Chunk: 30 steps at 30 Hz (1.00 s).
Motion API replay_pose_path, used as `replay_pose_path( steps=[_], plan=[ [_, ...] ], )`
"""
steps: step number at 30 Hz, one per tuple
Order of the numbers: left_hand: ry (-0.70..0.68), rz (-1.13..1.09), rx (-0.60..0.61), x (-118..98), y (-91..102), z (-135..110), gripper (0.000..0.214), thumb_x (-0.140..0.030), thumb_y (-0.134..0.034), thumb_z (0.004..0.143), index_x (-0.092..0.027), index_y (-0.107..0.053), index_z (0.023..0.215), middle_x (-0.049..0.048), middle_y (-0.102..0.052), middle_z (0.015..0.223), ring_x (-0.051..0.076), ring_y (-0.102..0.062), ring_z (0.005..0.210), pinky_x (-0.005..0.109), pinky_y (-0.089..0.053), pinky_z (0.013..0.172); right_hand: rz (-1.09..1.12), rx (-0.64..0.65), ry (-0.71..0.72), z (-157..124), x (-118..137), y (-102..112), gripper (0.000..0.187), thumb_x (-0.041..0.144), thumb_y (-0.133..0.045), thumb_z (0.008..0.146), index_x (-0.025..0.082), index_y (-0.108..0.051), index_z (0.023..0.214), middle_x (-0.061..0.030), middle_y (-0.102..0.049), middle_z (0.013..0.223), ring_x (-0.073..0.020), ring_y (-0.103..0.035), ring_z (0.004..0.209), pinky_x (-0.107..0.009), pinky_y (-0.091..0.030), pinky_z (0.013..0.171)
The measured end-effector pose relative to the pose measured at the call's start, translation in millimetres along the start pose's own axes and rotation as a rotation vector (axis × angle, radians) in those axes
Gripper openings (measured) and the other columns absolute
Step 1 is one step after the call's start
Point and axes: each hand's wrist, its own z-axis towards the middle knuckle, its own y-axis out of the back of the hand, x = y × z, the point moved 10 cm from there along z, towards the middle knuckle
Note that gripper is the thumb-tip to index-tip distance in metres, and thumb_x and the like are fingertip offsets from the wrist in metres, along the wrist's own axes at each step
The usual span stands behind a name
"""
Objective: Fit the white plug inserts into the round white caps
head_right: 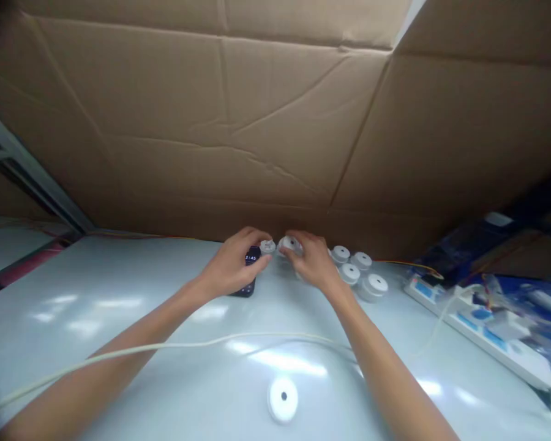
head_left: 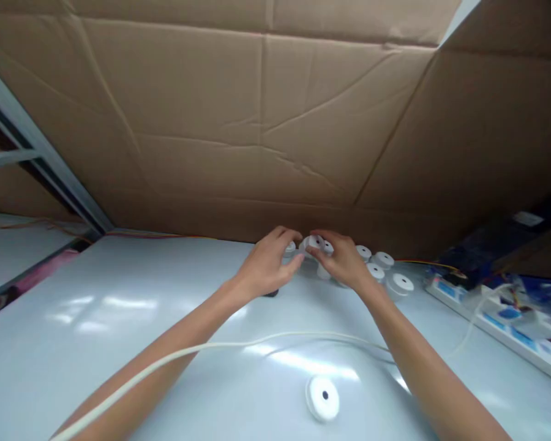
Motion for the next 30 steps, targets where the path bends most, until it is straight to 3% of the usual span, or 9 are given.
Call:
replay_pose_path(
  steps=[3,7,11,16,19,23,27,30],
  plan=[
    [-0.013,0.004,0.025,1,-3.3,1,0.017,-0.025,-0.061,0.091,-0.019,-0.064,0.107,0.0081,-0.068,0.109,0.023,-0.065,0.101,0.036,-0.051,0.091,-0.164,0.098,0.002,-2,-27,-27,0.033,0.035,-0.059,0.096,0.018,-0.068,0.123,-0.0161,-0.074,0.123,-0.0353,-0.067,0.118,-0.056,-0.042,0.101],
    [-0.023,0.044,0.054,6,-6.6,2,0.015,-0.025,-0.061,0.091,-0.019,-0.066,0.104,0.0078,-0.07,0.105,0.023,-0.066,0.099,0.037,-0.051,0.091,-0.185,0.148,0.034,-4,-34,-42,0.031,0.028,-0.052,0.099,0.022,-0.066,0.125,-0.0148,-0.073,0.127,-0.0306,-0.066,0.12,-0.052,-0.038,0.104],
    [-0.011,0.066,0.085,15,-12.5,1,0.014,-0.026,-0.06,0.09,-0.02,-0.067,0.102,0.0077,-0.072,0.106,0.024,-0.068,0.1,0.036,-0.052,0.091,-0.216,0.117,0.018,1,-32,-43,0.033,0.022,-0.055,0.095,0.02,-0.065,0.126,-0.0161,-0.07,0.132,-0.0334,-0.061,0.126,-0.057,-0.033,0.108],
    [0.001,0.124,0.145,30,-26.1,-1,0.019,-0.026,-0.061,0.089,-0.02,-0.067,0.107,0.0093,-0.072,0.112,0.026,-0.067,0.107,0.04,-0.052,0.096,-0.226,0.108,0.005,4,-31,-37,0.02,0.026,-0.057,0.093,0.021,-0.072,0.105,-0.0134,-0.076,0.114,-0.0317,-0.066,0.114,-0.054,-0.038,0.105],
    [0.015,0.221,0.181,42,-33.8,-3,0.025,-0.023,-0.061,0.088,-0.018,-0.066,0.113,0.0115,-0.07,0.121,0.03,-0.063,0.116,0.045,-0.05,0.102,-0.234,0.138,-0.022,5,-28,-36,0.021,0.024,-0.057,0.091,0.018,-0.073,0.104,-0.0141,-0.076,0.114,-0.0336,-0.065,0.117,-0.058,-0.036,0.106],
    [0.005,0.206,0.159,47,-30.4,0,0.026,-0.024,-0.06,0.089,-0.018,-0.067,0.113,0.0127,-0.07,0.124,0.031,-0.062,0.118,0.048,-0.049,0.103,-0.274,0.139,-0.035,0,-7,-44,0.037,0.019,-0.05,0.092,0.019,-0.067,0.125,-0.0157,-0.066,0.138,-0.0348,-0.049,0.141,-0.064,-0.025,0.116],
    [0.0,0.189,0.117,45,-17.1,4,0.022,-0.025,-0.059,0.089,-0.019,-0.068,0.108,0.0108,-0.071,0.118,0.028,-0.064,0.112,0.044,-0.05,0.1,-0.282,0.205,0.049,-11,21,-73,0.067,0.004,-0.039,0.087,0.016,-0.041,0.153,-0.0147,-0.047,0.159,-0.0327,-0.028,0.155,-0.075,-0.005,0.119],
    [-0.005,0.202,0.116,41,-10.3,5,0.021,-0.026,-0.059,0.09,-0.019,-0.068,0.107,0.0101,-0.071,0.116,0.026,-0.064,0.11,0.043,-0.05,0.1,-0.328,0.258,0.066,-19,24,-89,0.082,-0.001,-0.041,0.08,0.013,-0.03,0.159,-0.0176,-0.036,0.164,-0.036,-0.021,0.157,-0.079,-0.003,0.117]
  ],
)
